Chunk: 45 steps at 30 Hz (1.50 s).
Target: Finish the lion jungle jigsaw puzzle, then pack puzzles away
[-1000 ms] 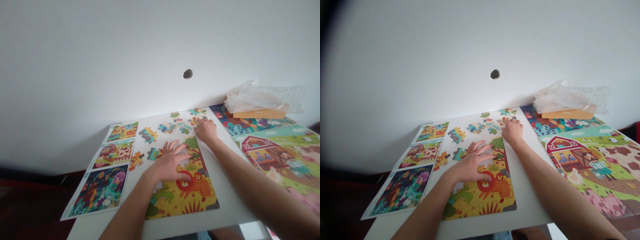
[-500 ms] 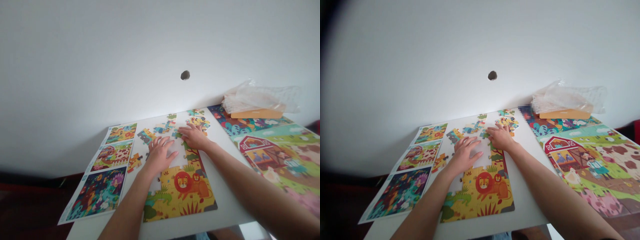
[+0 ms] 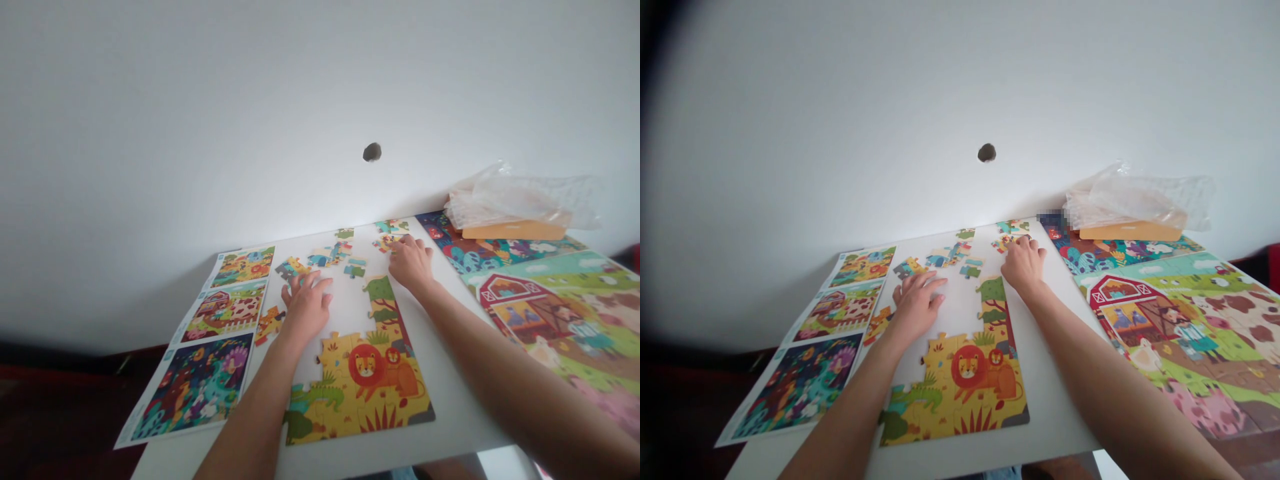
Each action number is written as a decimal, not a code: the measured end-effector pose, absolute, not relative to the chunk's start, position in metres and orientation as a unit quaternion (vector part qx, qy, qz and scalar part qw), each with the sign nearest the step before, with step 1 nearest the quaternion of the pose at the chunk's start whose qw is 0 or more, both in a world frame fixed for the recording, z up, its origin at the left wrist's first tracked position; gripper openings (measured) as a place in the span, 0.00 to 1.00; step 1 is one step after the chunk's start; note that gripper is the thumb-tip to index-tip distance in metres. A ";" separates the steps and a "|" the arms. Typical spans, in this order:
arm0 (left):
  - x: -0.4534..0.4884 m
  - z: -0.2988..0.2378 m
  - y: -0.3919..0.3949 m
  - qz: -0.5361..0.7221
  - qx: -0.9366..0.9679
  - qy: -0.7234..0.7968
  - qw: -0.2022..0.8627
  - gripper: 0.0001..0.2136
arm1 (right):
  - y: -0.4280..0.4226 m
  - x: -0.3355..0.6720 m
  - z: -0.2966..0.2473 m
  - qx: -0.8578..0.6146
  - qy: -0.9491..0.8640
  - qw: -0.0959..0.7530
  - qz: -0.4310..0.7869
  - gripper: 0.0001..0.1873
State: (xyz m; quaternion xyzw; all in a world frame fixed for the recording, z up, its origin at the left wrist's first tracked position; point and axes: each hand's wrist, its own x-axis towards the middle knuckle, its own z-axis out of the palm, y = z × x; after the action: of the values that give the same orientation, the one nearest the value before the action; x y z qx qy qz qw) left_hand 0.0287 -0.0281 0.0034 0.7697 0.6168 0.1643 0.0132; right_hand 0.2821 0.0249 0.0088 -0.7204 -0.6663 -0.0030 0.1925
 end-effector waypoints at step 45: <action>0.032 -0.002 -0.023 0.232 0.797 0.556 0.036 0.12 | 0.032 0.276 0.000 -0.696 -0.636 0.331 0.037 0.23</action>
State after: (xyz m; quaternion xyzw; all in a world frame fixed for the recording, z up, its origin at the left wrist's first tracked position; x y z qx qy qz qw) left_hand 0.0317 -0.0230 -0.0023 0.7970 0.5563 0.2324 0.0358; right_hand 0.2764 0.0322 0.0004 -0.6961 -0.6360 0.0374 0.3308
